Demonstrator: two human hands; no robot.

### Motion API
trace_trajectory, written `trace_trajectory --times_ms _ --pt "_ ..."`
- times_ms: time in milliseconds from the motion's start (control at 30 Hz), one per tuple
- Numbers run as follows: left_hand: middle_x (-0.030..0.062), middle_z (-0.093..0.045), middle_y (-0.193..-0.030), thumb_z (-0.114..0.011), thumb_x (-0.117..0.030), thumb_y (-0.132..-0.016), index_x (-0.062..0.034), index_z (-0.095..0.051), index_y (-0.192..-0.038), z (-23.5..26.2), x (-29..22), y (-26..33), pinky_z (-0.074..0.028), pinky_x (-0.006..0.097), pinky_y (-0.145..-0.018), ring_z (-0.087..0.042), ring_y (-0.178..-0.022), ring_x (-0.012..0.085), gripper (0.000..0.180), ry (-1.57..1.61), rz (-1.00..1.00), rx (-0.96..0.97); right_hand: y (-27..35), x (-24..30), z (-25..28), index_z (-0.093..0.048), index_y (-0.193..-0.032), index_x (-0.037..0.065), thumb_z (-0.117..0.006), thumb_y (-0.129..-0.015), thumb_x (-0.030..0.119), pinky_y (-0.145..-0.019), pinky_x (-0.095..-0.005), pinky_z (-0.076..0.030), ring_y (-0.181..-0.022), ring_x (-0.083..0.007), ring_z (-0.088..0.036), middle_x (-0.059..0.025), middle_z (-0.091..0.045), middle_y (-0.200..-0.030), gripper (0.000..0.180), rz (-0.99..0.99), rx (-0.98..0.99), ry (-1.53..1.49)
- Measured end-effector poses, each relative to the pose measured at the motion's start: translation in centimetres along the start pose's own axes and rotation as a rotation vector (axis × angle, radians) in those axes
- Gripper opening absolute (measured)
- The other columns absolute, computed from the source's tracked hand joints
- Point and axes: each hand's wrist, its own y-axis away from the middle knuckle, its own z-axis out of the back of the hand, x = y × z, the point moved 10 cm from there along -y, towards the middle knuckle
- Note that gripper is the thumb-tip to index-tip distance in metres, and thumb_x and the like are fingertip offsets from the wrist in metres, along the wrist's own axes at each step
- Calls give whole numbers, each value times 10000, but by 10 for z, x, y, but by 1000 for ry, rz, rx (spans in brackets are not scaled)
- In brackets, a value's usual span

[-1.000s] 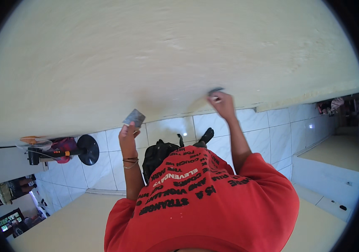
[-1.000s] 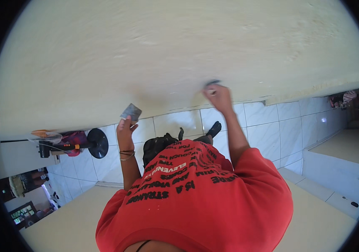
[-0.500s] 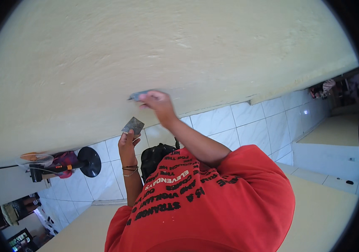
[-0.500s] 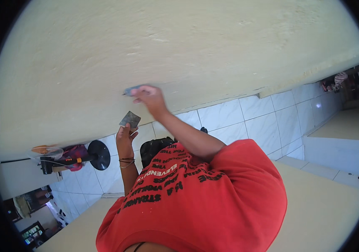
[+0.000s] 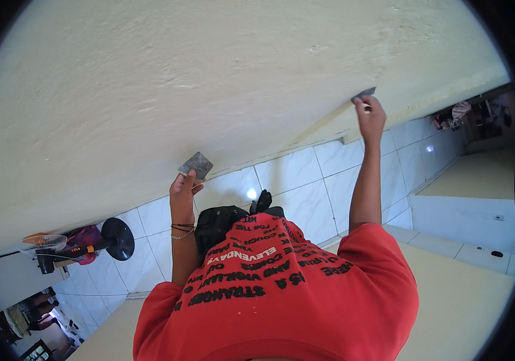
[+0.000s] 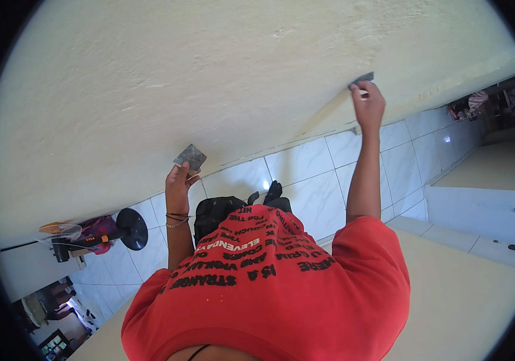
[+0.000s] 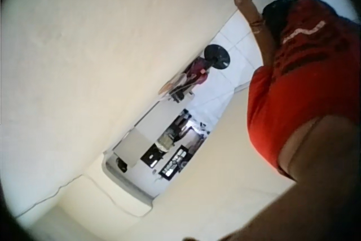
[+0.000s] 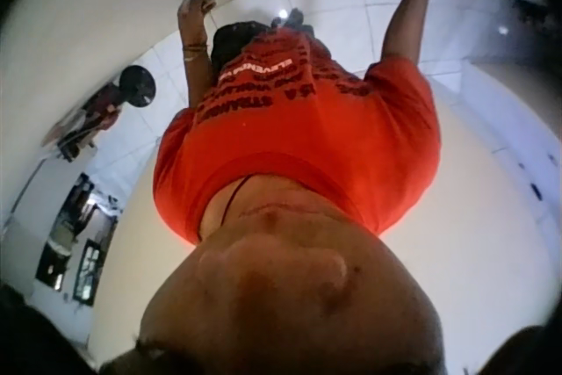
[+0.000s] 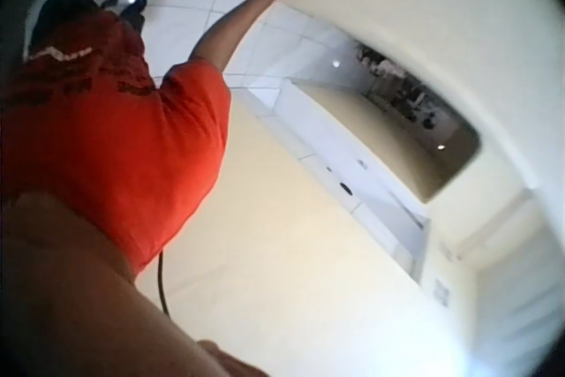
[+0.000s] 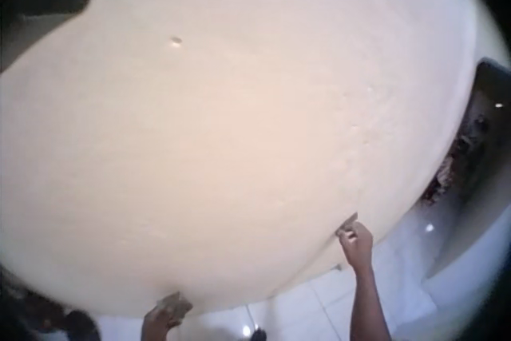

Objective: The person sands down the texture of an indoor wall using pieces of sandpaper.

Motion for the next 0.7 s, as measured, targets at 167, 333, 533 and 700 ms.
trace_trajectory --times_ms 167,333,533,700 --pt "10 -615 -859 -550 -285 -875 -51 -591 -1000 19 -3 4 -460 238 -701 -577 -777 94 268 42 3 -46 46 72 -67 -602 -783 26 -646 -732 118 -543 -307 -471 -635 -237 -587 -101 -606 -754 114 99 194 -20" --pt "3 -607 -837 -556 -283 -872 -56 -599 -976 99 -19 17 -465 238 -694 -570 -768 84 253 62 -19 -116 135 201 -170 -627 -784 13 -643 -758 137 -546 -307 -505 -642 -243 -607 -113 -637 -782 128 121 394 -244" --pt "-1 -608 -846 -549 -280 -874 -51 -603 -997 186 -42 33 -464 231 -694 -562 -776 70 265 4 -42 -223 216 347 -272 -603 -784 -9 -658 -790 132 -586 -256 -484 -599 -140 -596 -60 -616 -699 152 -95 558 -757" --pt "-4 -608 -848 -548 -271 -873 -56 -603 -1002 201 -51 40 -464 231 -696 -558 -775 67 257 6 -49 -246 233 365 -288 -568 -800 -7 -621 -833 124 -646 -239 -493 -687 -108 -595 -25 -585 -724 146 -577 550 -1298"
